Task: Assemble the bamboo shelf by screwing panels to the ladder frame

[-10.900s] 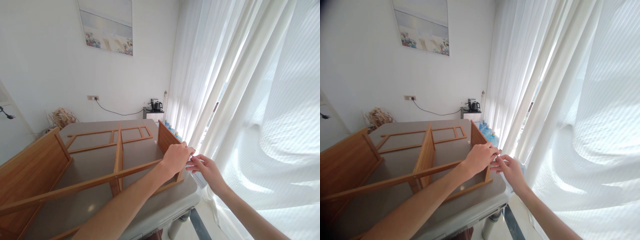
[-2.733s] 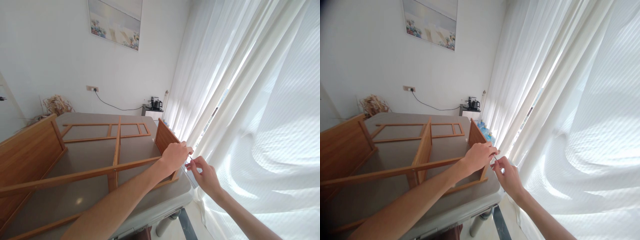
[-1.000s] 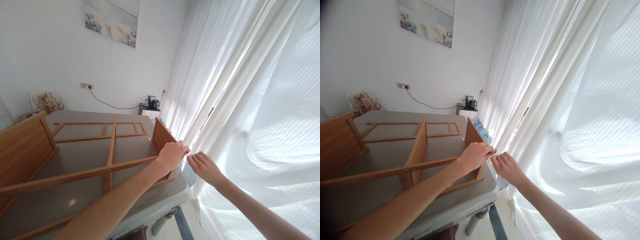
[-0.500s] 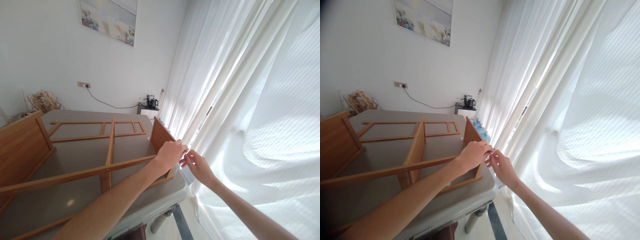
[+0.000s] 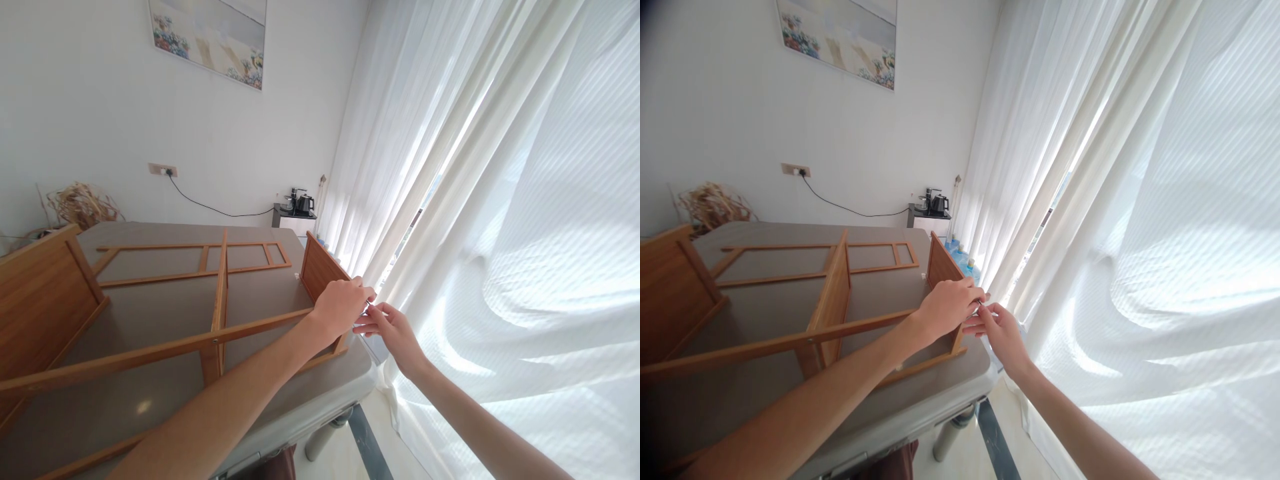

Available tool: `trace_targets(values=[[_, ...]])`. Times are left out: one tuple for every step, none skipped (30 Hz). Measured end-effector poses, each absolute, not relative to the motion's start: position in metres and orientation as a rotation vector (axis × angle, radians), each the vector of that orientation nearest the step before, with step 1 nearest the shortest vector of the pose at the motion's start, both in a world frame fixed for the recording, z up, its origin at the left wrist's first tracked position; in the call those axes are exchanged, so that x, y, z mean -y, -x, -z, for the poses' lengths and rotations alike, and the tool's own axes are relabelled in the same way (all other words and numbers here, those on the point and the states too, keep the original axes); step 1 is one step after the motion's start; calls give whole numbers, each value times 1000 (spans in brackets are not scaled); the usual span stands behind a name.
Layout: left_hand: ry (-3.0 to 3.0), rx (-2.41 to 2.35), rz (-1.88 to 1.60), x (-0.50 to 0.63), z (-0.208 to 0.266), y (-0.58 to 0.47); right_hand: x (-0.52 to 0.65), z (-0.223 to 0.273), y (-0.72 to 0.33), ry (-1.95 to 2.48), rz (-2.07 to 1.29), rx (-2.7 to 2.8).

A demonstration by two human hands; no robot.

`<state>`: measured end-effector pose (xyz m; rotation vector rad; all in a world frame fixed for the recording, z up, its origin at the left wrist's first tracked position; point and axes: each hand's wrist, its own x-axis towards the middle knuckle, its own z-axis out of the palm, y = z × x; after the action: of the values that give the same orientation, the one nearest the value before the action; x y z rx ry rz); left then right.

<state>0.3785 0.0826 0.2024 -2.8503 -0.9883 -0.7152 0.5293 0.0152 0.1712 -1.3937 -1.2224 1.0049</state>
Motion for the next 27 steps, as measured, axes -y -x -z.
trace_targets(values=[[2846,986,723,-83,-202,-379,-16,-170,-530,1402,-974,1243],[2843,983,732,-84,-201,-379,-17,-169,-531,1408,-949,1258],[2841,979,740,-84,-200,-379,-17,-167,-531,1414,-925,1270],[2840,975,748,-85,-200,-379,-18,-166,-530,1422,-896,1283],[2839,972,756,-85,-199,-379,-18,-165,-529,1431,-862,1296],[2836,970,763,-85,-199,-379,-18,-165,-528,1442,-831,1305],[2834,970,770,-85,-199,-379,-18,-165,-526,1448,-810,1309],[2830,971,774,-86,-199,-379,-17,-166,-525,1450,-807,1306],[2828,971,778,-86,-199,-379,-16,-166,-524,1446,-822,1303],[2826,971,780,-86,-199,-379,-15,-167,-525,1441,-842,1306],[2824,972,780,-86,-199,-379,-14,-167,-526,1440,-848,1326],[2823,972,781,-86,-199,-379,-13,-168,-528,1454,-818,1368],[2820,974,779,-86,-199,-379,-12,-168,-531,1484,-742,1435],[2819,971,774,-86,-198,-380,-11,-168,-535,1524,-617,1525],[2817,968,767,-86,-198,-380,-10,-167,-539,1561,-456,1631],[2814,964,761,-86,-197,-380,-10,-167,-544,1588,-278,1739],[2812,959,756,-86,-196,-380,-10,-167,-548,1603,-112,1841],[2812,951,754,-86,-196,-380,-11,-166,-552,1607,25,1929],[2815,946,757,-86,-196,-380,-11,-167,-556,1605,130,2002],[2821,942,762,-86,-196,-379,-13,-167,-558,1603,204,2056],[2827,941,766,-86,-196,-379,-14,-168,-560,1604,257,2093],[2835,939,767,-86,-196,-379,-15,-168,-561,1603,294,2117],[2841,942,765,-85,-197,-379,-16,-169,-562,1600,325,2134],[2844,949,759,-85,-197,-378,-17,-170,-562,1595,349,2146],[2844,956,750,-85,-198,-378,-18,-170,-562,1590,367,2156],[2843,964,741,-84,-198,-378,-19,-170,-562,1584,385,2166],[2841,968,734,-84,-199,-378,-20,-170,-562,1577,404,2177]])
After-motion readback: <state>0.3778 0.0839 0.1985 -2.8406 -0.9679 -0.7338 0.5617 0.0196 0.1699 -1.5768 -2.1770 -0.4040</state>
